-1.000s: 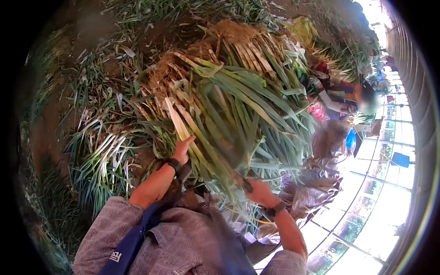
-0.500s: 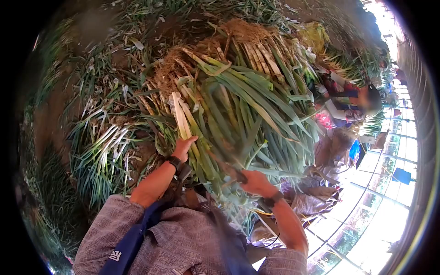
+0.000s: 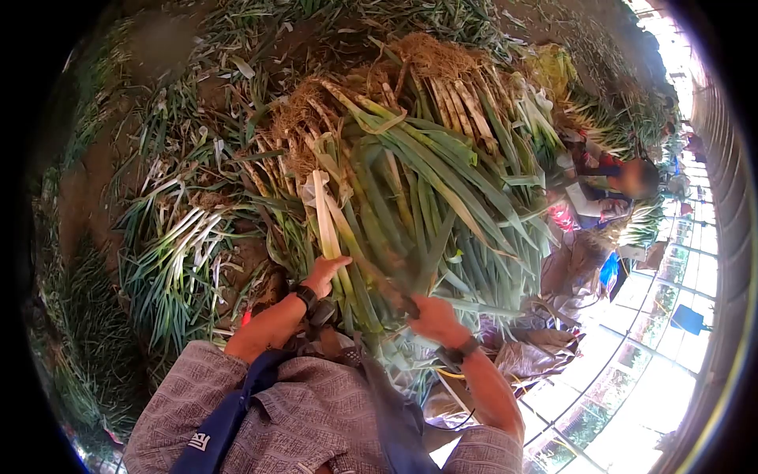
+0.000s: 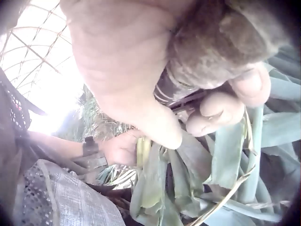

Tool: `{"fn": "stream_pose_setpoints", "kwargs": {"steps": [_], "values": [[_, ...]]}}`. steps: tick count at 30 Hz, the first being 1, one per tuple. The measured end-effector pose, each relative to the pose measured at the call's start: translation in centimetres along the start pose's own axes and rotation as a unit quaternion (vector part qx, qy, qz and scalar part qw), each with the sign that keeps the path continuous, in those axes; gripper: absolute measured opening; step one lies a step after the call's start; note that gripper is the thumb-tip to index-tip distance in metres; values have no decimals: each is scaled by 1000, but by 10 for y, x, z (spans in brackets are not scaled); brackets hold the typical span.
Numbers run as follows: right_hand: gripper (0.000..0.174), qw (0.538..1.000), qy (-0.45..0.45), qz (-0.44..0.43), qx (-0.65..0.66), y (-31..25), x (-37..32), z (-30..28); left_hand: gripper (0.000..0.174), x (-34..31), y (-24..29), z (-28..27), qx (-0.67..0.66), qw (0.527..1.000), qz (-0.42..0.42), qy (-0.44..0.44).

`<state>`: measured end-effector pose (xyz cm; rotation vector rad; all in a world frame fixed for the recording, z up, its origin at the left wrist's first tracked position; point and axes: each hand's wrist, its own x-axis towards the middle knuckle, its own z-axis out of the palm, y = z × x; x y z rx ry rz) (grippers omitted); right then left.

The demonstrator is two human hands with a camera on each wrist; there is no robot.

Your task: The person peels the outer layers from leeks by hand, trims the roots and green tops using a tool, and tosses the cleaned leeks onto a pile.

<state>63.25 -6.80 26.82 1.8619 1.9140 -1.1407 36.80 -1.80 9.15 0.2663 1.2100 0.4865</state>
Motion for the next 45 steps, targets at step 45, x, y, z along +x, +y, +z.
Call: {"fn": "stream_pose_setpoints", "kwargs": {"steps": [45], "values": [[33,999,29,3,40,-34,52,17,34,4,4,-20,-71,993,33,87]]}}
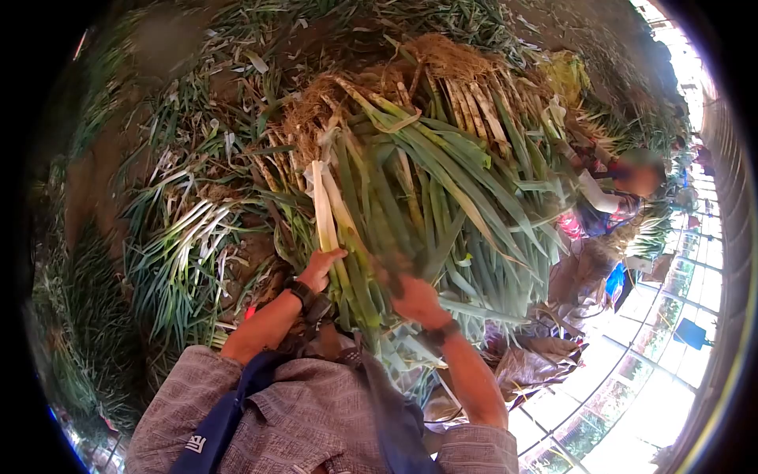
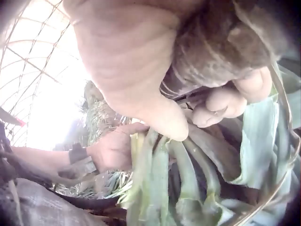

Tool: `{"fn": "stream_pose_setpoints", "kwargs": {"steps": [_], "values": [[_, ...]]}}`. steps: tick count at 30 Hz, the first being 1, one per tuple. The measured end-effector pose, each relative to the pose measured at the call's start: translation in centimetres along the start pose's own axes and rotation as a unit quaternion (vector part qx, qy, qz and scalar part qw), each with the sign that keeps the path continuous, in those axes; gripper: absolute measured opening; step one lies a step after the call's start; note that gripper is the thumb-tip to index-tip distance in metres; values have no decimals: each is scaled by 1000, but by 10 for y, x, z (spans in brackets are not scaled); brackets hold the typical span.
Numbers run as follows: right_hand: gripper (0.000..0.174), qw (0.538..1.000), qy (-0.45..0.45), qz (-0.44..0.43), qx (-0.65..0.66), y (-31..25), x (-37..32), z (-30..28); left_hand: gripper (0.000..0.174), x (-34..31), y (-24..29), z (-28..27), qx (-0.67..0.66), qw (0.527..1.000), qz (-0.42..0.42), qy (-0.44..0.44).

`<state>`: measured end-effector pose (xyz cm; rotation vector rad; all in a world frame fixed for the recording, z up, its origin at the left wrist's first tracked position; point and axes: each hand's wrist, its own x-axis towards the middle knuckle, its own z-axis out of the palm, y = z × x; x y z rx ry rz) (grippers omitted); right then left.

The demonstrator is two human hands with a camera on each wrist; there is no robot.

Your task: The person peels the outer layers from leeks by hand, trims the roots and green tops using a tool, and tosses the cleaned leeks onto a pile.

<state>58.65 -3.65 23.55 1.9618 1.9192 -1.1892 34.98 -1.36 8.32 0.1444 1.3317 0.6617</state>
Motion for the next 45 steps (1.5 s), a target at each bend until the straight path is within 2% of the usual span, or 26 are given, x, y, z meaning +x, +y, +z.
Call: {"fn": "stream_pose_setpoints", "kwargs": {"steps": [3,5,8,11,12,13,14,16,22,24,25,26,27,29,31,33,34,35,36,37,38,40,42,45], "values": [[34,999,-6,-33,30,11,-12,-7,31,-6,6,-2,2,1000,-4,-11],[35,1000,-16,0,6,19,-18,-3,30,-10,11,-3,5,1000,-7,-23],[35,1000,10,0,-8,23,-25,7,27,-11,8,1,-3,1000,5,6],[33,998,26,-35,44,16,-16,20,24,-25,17,9,15,999,40,8],[33,998,29,-36,46,12,-9,24,23,-26,13,9,9,996,84,10],[32,999,7,-27,33,8,0,28,22,-26,11,8,4,992,129,12],[31,1000,-15,-18,21,6,8,33,22,-29,16,10,7,991,131,13],[29,999,-9,-16,29,1,23,42,35,-38,25,12,20,998,58,17],[27,999,5,11,34,-12,29,34,29,-34,41,-15,-72,995,52,-48],[29,999,8,16,35,-10,32,36,28,-25,45,-22,-78,994,49,-50],[32,997,40,22,59,-10,34,36,28,-20,47,-24,-83,994,47,-50],[35,993,73,27,84,-15,35,33,26,-25,54,-15,-99,994,50,-3],[35,993,76,30,84,-20,38,31,26,-25,56,-13,-96,994,50,-6],[41,990,95,7,108,-35,47,26,27,-27,58,-4,-80,993,82,-7],[35,996,31,39,76,-43,65,32,29,-22,55,-1,-79,995,44,-36],[38,997,68,1,40,-36,81,56,27,-17,57,9,-88,994,48,-46],[39,993,100,-6,60,-31,91,65,28,-25,70,17,-102,993,34,-57],[40,988,131,-19,81,-30,97,72,29,-6,64,10,-124,988,35,-80],[45,987,140,-20,76,-34,98,73,28,-4,66,10,-120,990,47,-65],[49,986,145,-26,71,-38,99,70,27,4,68,5,-87,996,17,-16],[49,985,156,-18,72,-39,99,69,27,4,69,0,-86,994,30,-57],[59,993,95,1,77,-43,102,67,27,20,59,-12,-75,995,29,-60],[59,990,118,-12,70,-43,105,75,27,16,65,-8,-56,998,27,-23],[59,985,159,-33,56,-44,106,82,28,31,60,-16,-91,994,15,-62]]}}
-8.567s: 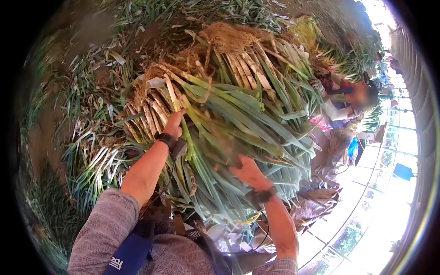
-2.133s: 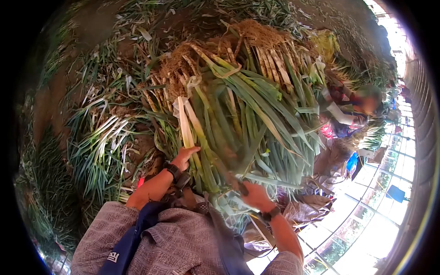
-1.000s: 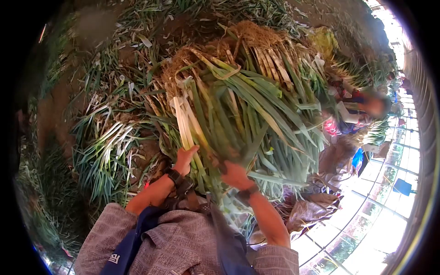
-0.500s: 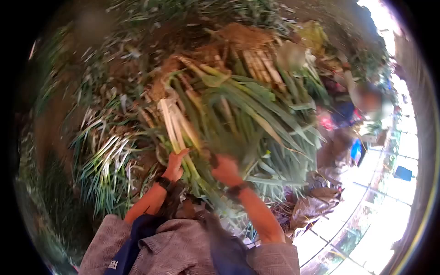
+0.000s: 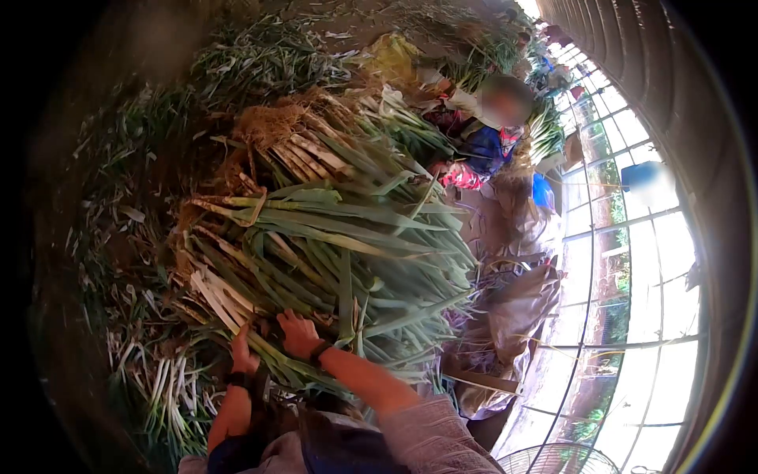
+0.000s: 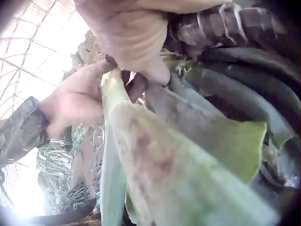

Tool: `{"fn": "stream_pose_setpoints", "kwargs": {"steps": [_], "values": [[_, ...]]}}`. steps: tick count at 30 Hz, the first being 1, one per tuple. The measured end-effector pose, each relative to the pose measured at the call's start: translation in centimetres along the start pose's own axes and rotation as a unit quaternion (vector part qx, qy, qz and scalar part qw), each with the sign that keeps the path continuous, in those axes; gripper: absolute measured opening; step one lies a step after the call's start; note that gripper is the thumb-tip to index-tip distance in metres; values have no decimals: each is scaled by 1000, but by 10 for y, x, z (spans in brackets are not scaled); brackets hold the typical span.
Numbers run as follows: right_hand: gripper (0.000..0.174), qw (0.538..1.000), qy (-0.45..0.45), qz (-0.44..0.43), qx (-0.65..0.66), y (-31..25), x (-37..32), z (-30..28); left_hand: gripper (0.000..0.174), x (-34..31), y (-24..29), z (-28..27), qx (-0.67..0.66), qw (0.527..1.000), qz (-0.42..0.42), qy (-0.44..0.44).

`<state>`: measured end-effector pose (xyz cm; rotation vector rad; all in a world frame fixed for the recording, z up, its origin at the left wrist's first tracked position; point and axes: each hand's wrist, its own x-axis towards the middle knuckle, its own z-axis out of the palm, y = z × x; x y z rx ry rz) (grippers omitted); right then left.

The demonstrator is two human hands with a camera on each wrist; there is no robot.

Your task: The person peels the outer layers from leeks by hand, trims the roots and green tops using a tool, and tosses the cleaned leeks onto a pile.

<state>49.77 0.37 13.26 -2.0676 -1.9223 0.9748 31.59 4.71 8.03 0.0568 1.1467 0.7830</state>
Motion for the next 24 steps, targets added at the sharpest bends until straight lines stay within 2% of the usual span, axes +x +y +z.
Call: {"fn": "stream_pose_setpoints", "kwargs": {"steps": [1,3,6,8,11,18,24], "values": [[58,1000,23,-10,1,0,-1,2,29,1,0,0,13,999,-11,32],[57,998,53,-22,5,-3,2,1,29,6,-1,-4,24,1000,-5,15],[51,999,40,-12,-13,-9,4,-9,27,12,-3,-7,25,1000,3,-7],[46,999,-15,25,-26,-11,9,-15,27,16,-4,-12,17,1000,9,-12],[45,1000,-15,8,-8,-3,10,-21,27,26,-6,-13,27,999,27,-30],[47,1000,21,-8,-4,-4,-9,-7,27,24,-2,-4,-5,998,-6,-56],[56,1000,-8,-2,23,1,-14,-4,29,41,-2,-16,-35,997,-9,-72]]}}
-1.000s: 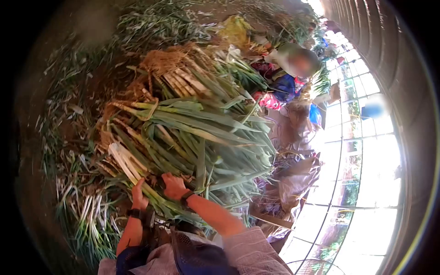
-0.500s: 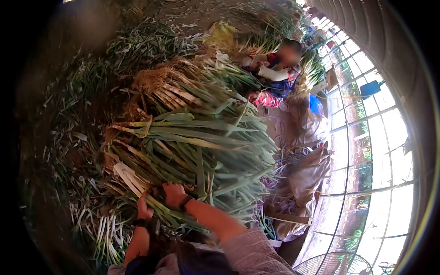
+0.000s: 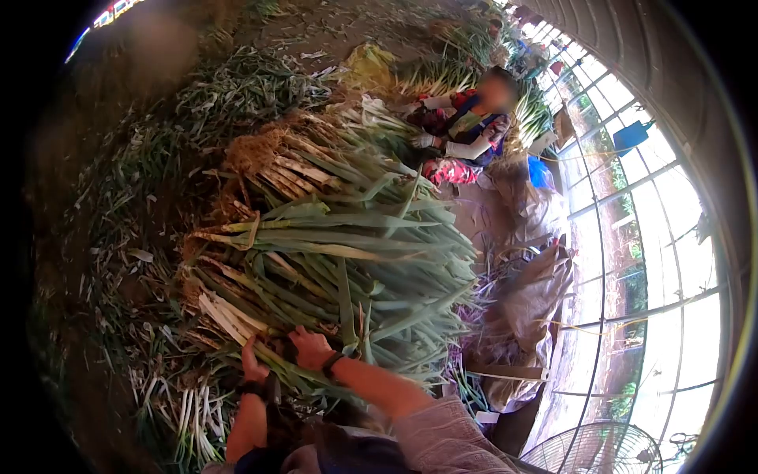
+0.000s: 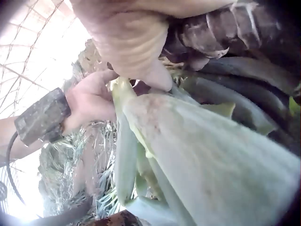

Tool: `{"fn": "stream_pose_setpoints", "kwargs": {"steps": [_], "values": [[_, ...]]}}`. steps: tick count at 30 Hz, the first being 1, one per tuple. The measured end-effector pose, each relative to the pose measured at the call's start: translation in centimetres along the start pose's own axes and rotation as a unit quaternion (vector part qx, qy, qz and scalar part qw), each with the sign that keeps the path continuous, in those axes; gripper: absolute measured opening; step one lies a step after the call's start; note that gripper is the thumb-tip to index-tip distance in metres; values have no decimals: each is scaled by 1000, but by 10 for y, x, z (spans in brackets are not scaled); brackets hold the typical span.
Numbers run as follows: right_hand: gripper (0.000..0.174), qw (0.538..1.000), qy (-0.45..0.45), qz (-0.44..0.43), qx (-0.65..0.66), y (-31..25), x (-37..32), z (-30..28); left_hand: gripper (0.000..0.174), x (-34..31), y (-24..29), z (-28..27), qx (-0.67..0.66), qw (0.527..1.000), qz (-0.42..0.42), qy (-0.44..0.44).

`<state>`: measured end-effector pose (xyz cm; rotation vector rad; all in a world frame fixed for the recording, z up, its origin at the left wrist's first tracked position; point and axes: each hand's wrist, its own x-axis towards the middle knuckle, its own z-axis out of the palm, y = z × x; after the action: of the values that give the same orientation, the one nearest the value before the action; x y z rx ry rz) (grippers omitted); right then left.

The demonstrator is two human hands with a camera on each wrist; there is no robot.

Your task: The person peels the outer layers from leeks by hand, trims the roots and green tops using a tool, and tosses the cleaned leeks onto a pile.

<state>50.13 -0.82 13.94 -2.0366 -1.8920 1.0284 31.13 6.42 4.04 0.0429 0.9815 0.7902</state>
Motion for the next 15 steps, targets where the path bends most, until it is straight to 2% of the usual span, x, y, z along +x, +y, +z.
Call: {"fn": "stream_pose_setpoints", "kwargs": {"steps": [2,5,8,10,11,13,14,15], "values": [[59,998,17,54,29,3,-2,0,29,4,2,0,-1,1000,9,-8],[57,998,26,50,20,2,-6,-2,32,6,9,12,23,999,-1,24],[55,997,60,45,37,8,-10,-1,35,-6,15,36,40,998,43,6],[54,996,66,37,43,10,-12,-8,38,-12,23,44,70,995,1,69],[52,996,73,29,48,11,-14,-11,38,-10,23,40,72,995,2,69],[50,991,103,26,78,12,-21,-18,39,-6,24,36,6,1000,8,-30],[48,985,131,21,106,12,-23,-23,39,-13,28,43,5,999,9,-31],[48,986,131,20,105,11,-26,-28,38,-26,36,60,16,997,18,-73]]}}
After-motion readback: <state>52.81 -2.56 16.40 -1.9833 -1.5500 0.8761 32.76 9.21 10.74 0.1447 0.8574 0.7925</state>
